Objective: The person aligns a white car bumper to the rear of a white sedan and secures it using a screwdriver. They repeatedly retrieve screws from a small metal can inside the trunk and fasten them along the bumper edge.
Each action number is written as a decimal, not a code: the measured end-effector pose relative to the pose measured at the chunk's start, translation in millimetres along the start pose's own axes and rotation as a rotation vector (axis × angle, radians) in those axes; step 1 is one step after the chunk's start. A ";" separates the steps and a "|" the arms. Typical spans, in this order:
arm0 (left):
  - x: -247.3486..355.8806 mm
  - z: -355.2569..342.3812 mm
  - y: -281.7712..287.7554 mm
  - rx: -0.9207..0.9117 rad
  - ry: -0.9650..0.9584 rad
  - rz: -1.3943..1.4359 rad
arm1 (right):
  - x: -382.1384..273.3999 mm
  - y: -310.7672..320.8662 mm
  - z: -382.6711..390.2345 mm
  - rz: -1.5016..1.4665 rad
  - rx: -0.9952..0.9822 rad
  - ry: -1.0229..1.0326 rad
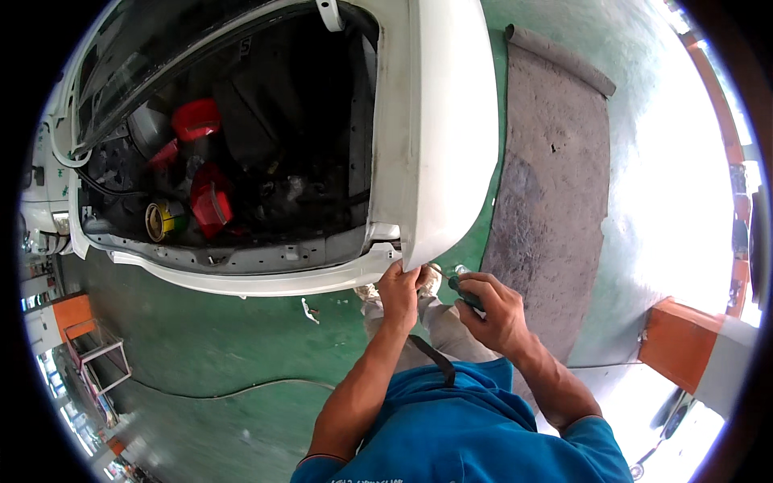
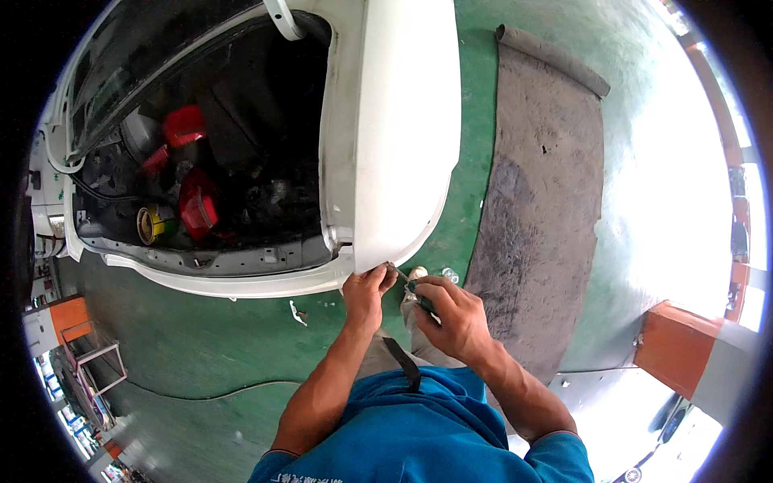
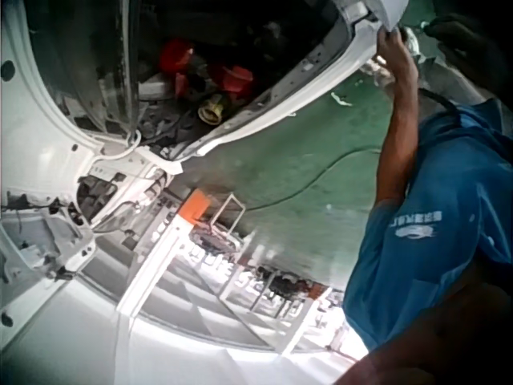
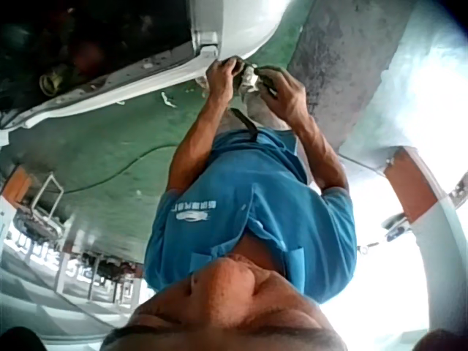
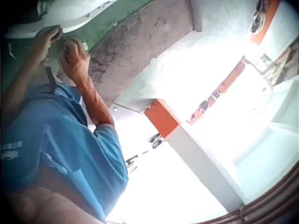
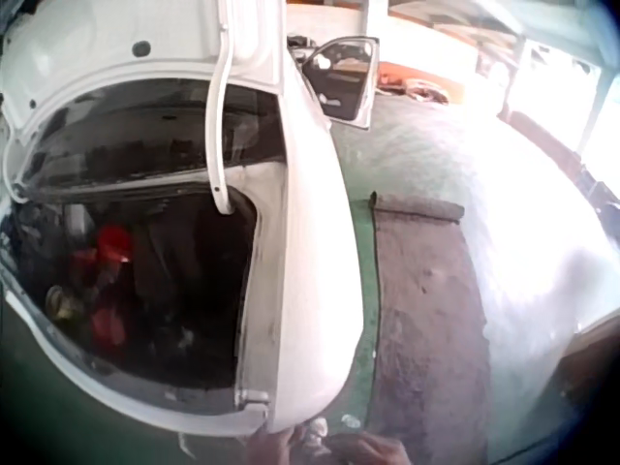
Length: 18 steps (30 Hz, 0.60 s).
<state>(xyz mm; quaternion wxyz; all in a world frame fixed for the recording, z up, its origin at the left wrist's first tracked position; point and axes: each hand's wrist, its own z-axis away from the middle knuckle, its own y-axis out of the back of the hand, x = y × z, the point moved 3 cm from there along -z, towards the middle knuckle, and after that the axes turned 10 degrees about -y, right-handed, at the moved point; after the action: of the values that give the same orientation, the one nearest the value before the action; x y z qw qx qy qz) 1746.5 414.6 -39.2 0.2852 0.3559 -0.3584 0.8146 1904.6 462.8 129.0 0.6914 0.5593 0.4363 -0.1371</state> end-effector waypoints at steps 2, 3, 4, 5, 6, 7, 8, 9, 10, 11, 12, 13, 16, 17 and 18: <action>18.8 4.9 -18.9 0.061 0.026 0.026 | -0.8 0.2 -3.8 0.018 0.001 -0.005; 24.5 6.3 -25.4 0.093 0.043 0.038 | -0.9 1.3 -5.7 0.028 -0.003 -0.007; 24.7 5.0 -22.5 0.087 0.048 0.052 | -2.5 -0.9 -8.8 0.030 -0.017 -0.002; 24.1 3.7 -19.6 0.079 0.053 0.066 | -3.5 -1.9 -12.6 0.025 -0.030 -0.004; 22.8 2.6 -17.1 0.070 0.059 0.081 | -4.0 -1.9 -17.2 0.020 -0.042 -0.007; 19.2 1.3 -13.8 0.087 0.053 0.099 | -4.8 -2.1 -21.4 0.018 -0.054 -0.010; 13.7 -0.2 -10.4 0.103 0.047 0.117 | -6.2 -2.3 -25.4 0.015 -0.059 -0.008; 8.9 -1.4 -6.6 0.119 0.041 0.136 | -7.5 -3.2 -27.5 0.016 -0.064 -0.010; 5.8 -2.5 -4.5 0.096 0.040 0.138 | -8.4 -3.5 -29.2 0.017 -0.069 -0.013; 2.8 -3.2 -2.2 0.073 0.040 0.141 | -9.5 -3.5 -31.1 0.018 -0.073 -0.016; -0.3 -3.6 -0.2 0.049 0.039 0.144 | -10.7 -2.6 -33.7 0.026 -0.078 -0.020; -0.5 -3.2 0.4 0.052 0.044 0.152 | -11.5 -2.1 -36.6 0.034 -0.083 -0.023; -2.6 -1.9 1.6 0.053 0.056 0.182 | -14.5 -3.7 -42.5 0.059 -0.096 -0.003; -4.8 -1.3 2.9 0.049 0.059 0.198 | -15.9 -4.2 -44.5 0.068 -0.100 0.009; -6.7 -0.9 3.7 0.045 0.062 0.213 | -17.7 -4.3 -46.1 0.087 -0.110 0.032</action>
<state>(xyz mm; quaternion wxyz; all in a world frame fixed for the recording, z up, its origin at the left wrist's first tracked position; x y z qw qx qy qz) 1747.5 411.8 -46.3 0.1996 0.2968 -0.3668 0.8588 1870.6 497.3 139.9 0.7192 0.5411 0.4296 -0.0736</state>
